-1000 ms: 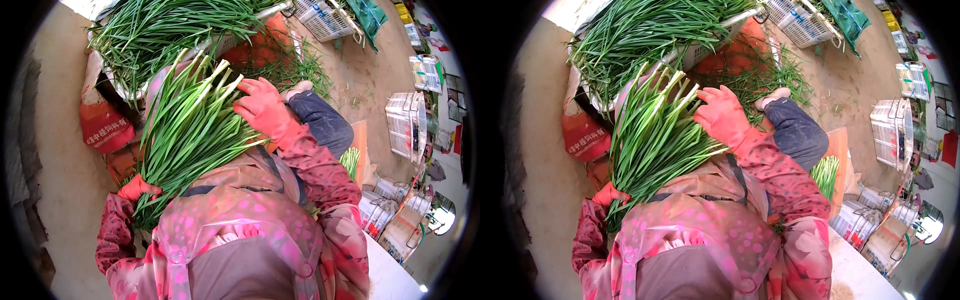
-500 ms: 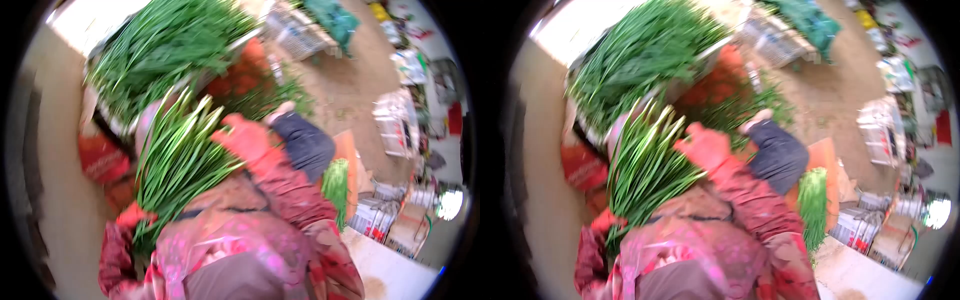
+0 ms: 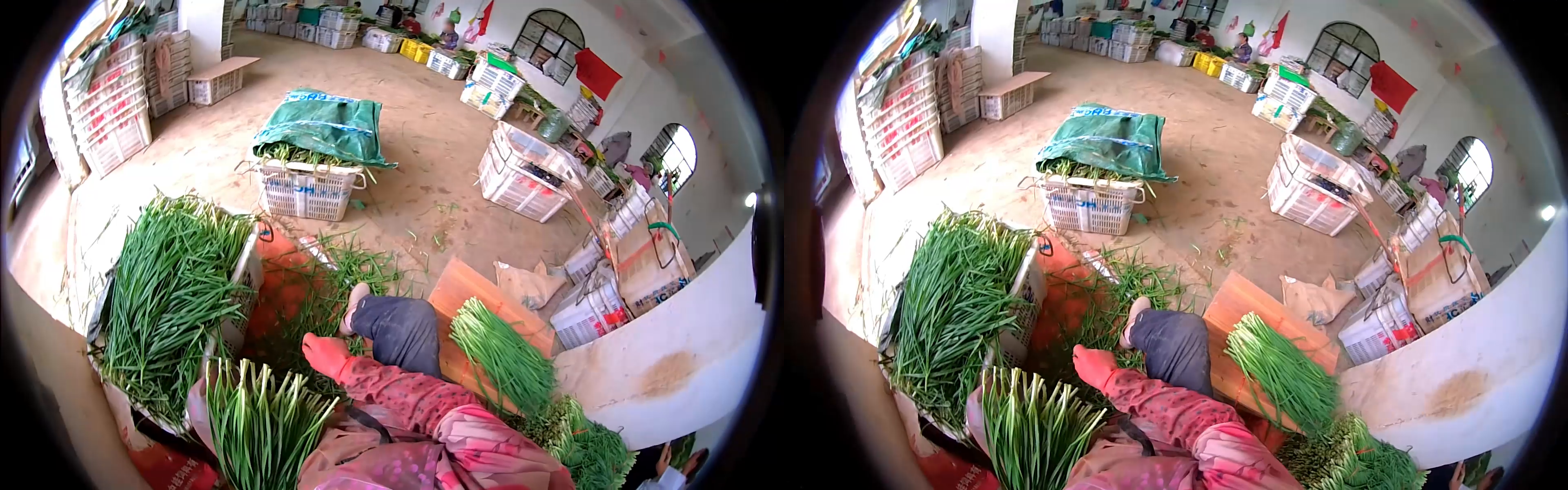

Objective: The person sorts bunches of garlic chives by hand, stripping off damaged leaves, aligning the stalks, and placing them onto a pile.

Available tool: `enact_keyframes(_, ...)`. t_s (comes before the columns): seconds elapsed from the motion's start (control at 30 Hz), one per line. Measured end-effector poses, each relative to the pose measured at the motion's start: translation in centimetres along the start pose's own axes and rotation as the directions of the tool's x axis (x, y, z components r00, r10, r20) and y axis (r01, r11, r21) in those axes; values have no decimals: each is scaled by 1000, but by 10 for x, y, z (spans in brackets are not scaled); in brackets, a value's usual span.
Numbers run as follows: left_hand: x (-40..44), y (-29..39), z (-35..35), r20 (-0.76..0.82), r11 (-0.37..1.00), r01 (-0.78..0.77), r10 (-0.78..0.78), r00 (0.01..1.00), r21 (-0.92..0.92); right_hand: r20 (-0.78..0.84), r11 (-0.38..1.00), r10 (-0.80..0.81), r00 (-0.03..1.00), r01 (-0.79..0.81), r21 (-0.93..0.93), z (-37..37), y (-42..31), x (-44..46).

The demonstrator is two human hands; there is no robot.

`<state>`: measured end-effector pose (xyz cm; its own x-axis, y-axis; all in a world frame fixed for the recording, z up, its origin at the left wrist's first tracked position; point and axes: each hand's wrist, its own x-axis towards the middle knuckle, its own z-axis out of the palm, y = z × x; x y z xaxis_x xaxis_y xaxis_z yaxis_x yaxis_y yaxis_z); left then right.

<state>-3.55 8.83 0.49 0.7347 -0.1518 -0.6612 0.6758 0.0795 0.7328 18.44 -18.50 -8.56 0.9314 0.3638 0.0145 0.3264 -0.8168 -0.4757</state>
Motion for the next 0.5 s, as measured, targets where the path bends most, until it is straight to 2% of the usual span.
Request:
enact_keyframes(0.07,5,7,1,4,1000,-6,6,1000,12,-135,915,-91,987,136,379,-29,-26,-8)
enact_keyframes(0.1,6,8,3,7,1000,-7,7,1000,17,-7,853,-119,993,106,511,-45,-46,-16)
enact_keyframes(0.13,6,10,4,6,1000,-8,8,1000,24,71,843,-168,983,106,527,-37,-60,-23)
enact_keyframes(0.17,6,12,4,6,999,-9,9,1000,30,376,730,-166,912,-142,668,-49,-82,-31)
enact_keyframes(0.2,7,13,5,7,999,-12,12,1000,32,555,639,-177,812,-334,693,-41,-97,-33)
enact_keyframes(0.23,7,14,6,5,999,-14,14,1000,38,611,591,-202,766,-402,699,-24,-106,-33)
enact_keyframes(0.33,4,13,7,0,999,-3,3,1000,38,670,449,-237,704,-532,718,-1,-115,-29)
enact_keyframes(0.4,5,13,7,-6,999,4,-4,1000,37,708,499,-230,668,-543,675,6,-111,-23)
enact_keyframes(0.47,6,12,6,-10,999,12,-12,1000,32,728,387,-217,650,-627,676,2,-110,-27)
enact_keyframes(0.5,7,13,6,-10,999,15,-15,1000,31,730,389,-215,649,-629,673,-4,-112,-29)
